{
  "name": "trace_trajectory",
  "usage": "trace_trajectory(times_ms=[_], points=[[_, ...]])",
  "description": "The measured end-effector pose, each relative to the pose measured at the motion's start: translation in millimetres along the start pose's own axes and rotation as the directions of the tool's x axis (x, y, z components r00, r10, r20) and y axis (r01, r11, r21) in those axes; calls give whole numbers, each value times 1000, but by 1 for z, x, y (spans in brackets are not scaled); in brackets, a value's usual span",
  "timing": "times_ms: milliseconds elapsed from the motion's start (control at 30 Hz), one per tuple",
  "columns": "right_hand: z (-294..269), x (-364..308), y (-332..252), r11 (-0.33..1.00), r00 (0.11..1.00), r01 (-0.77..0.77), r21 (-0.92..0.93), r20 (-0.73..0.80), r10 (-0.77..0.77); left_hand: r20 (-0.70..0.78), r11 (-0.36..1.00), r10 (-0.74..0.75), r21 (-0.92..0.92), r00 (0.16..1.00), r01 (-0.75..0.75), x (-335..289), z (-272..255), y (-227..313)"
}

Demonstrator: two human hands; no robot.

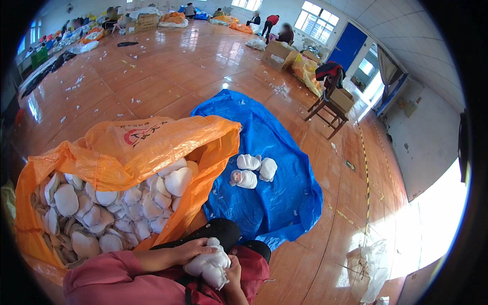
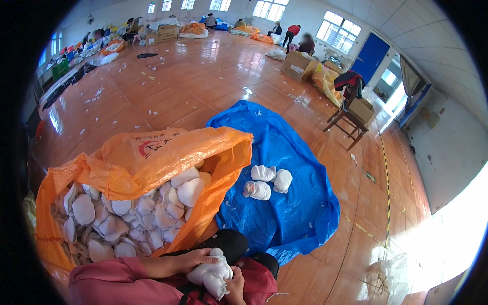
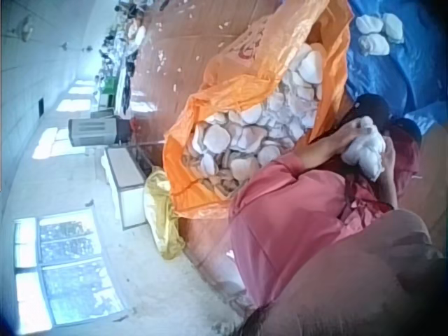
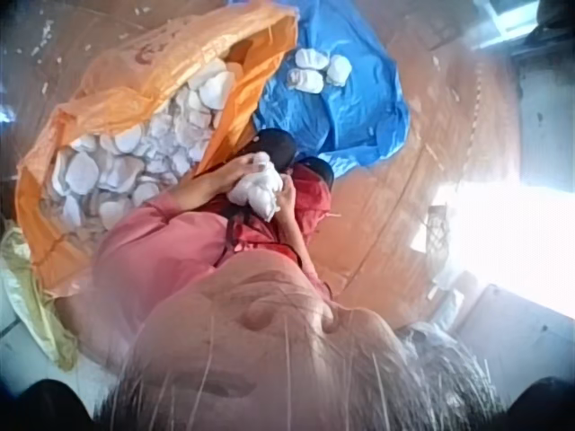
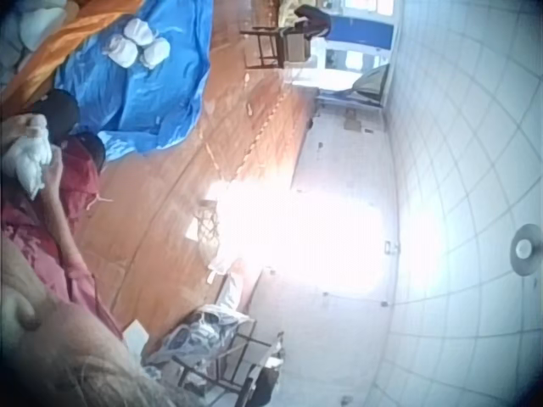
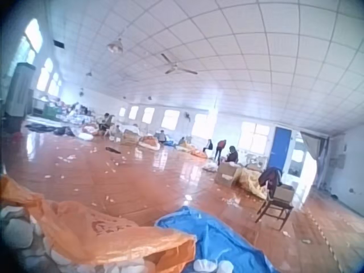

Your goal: The person sits on the floor and stuffs white material into small fabric pouches, then ties them closed. The person places the finished pouches onto a blue tarp nearby.

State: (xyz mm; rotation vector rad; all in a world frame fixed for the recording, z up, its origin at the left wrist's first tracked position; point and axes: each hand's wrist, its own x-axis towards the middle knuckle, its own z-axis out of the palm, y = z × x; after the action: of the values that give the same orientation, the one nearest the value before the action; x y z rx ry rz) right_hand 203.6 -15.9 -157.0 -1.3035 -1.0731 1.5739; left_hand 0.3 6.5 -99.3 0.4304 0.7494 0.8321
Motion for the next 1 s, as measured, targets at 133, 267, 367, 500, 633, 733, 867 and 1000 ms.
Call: trace_trajectory(times_ms=[133, 267, 367, 500, 633, 733, 867, 1000], points=[[-11, 0, 14, 997, 1000, -17, -70, 10, 18, 134, 986, -2, 167, 991, -21, -9, -10, 2], [-11, -2, 5, 998, 997, -66, -11, 50, 66, 162, 819, 19, 564, 987, -108, -18, -3, 19], [-11, -3, 6, 996, 993, -87, 16, 87, 85, 210, 683, 1, 714, 978, -154, -20, 0, 24], [-3, -2, -1, 972, 968, -172, 159, 209, 137, 229, 577, -23, 798, 973, -174, -15, -11, 24], [2, -6, -18, 979, 950, -177, 99, 279, 144, 186, 642, 75, 743, 980, -190, -24, -6, 18], [3, -5, -18, 973, 939, -203, 112, 303, 161, 139, 669, 81, 726, 987, -157, -27, -4, 15], [-2, -1, 2, 954, 923, -256, 157, 334, 193, 84, 650, 62, 753, 995, -104, -27, -8, 9], [-5, 0, 7, 925, 910, -281, 255, 377, 173, 91, 567, 199, 802, 976, -191, -34, 9, 11]])
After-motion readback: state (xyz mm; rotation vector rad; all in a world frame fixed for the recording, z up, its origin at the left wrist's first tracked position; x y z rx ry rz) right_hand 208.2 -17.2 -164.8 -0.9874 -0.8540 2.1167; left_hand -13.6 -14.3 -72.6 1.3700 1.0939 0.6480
